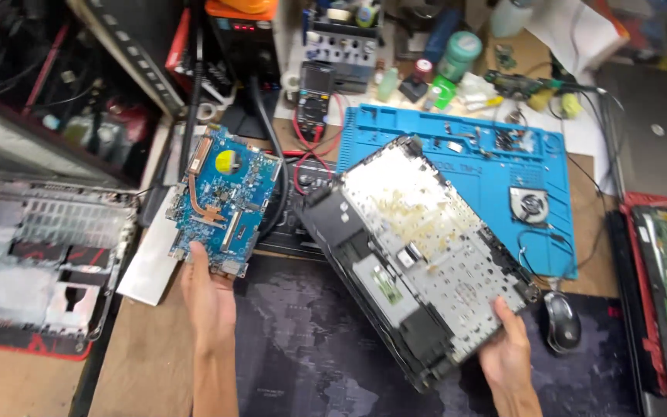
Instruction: Disassembling a laptop by removing internal screws, disconnecting cables, and extracting the motherboard
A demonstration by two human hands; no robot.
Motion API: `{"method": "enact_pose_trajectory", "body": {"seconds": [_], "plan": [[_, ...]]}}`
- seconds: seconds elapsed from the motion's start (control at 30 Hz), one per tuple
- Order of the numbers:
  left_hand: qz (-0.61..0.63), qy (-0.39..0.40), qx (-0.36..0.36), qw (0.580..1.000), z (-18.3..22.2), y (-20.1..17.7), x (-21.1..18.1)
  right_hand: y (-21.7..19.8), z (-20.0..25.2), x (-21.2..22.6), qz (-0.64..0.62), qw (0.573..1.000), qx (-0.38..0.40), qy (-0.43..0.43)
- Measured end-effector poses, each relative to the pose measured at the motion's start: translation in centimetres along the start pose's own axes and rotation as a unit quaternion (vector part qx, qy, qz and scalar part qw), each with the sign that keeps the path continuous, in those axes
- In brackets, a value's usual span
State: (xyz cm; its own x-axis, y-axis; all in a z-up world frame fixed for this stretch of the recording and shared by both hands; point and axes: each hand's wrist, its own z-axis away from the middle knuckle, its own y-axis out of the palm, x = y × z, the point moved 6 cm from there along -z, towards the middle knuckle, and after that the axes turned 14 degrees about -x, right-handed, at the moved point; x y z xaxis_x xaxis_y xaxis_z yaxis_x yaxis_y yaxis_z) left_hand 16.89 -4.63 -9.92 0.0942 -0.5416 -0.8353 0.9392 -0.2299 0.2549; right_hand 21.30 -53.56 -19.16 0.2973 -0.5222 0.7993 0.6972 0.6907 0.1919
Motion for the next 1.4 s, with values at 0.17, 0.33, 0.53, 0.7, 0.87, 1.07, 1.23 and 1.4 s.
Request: {"method": "enact_pose_trajectory", "body": {"seconds": [0.17, 0.33, 0.53, 0.7, 0.87, 1.07, 1.23, 1.4], "plan": [[-0.038, 0.022, 0.023, 0.999, 0.0, 0.2, 0.6, 1.3, 1.8, 0.2, -0.028, 0.999, 0.010, 0.023], [-0.041, 0.013, 0.014, 0.999, 0.6, -1.1, 0.3, 2.3, 3.7, 0.8, -0.023, 0.999, 0.021, 0.040], [-0.075, 0.038, -0.044, 0.996, 1.7, -2.1, 0.4, 1.4, 5.0, 0.5, -0.003, 0.997, 0.024, 0.078], [-0.154, 0.084, -0.049, 0.983, 3.2, -1.4, 0.0, -0.8, 4.3, 0.5, 0.173, 0.980, 0.058, 0.079], [-0.231, 0.232, -0.050, 0.943, 6.4, 1.3, 0.0, 0.1, 6.1, 2.7, 0.370, 0.921, 0.054, 0.110], [-0.261, 0.360, 0.177, 0.878, 5.8, 7.2, 3.4, 1.1, 6.0, 4.0, 0.561, 0.824, 0.047, 0.063], [-0.242, 0.445, 0.293, 0.811, 3.9, 13.6, 6.3, 2.5, 7.3, 5.5, 0.663, 0.746, 0.062, 0.005], [-0.237, 0.499, 0.312, 0.773, 1.0, 18.4, 8.2, 3.8, 7.9, 7.2, 0.783, 0.613, 0.101, -0.024]]}}
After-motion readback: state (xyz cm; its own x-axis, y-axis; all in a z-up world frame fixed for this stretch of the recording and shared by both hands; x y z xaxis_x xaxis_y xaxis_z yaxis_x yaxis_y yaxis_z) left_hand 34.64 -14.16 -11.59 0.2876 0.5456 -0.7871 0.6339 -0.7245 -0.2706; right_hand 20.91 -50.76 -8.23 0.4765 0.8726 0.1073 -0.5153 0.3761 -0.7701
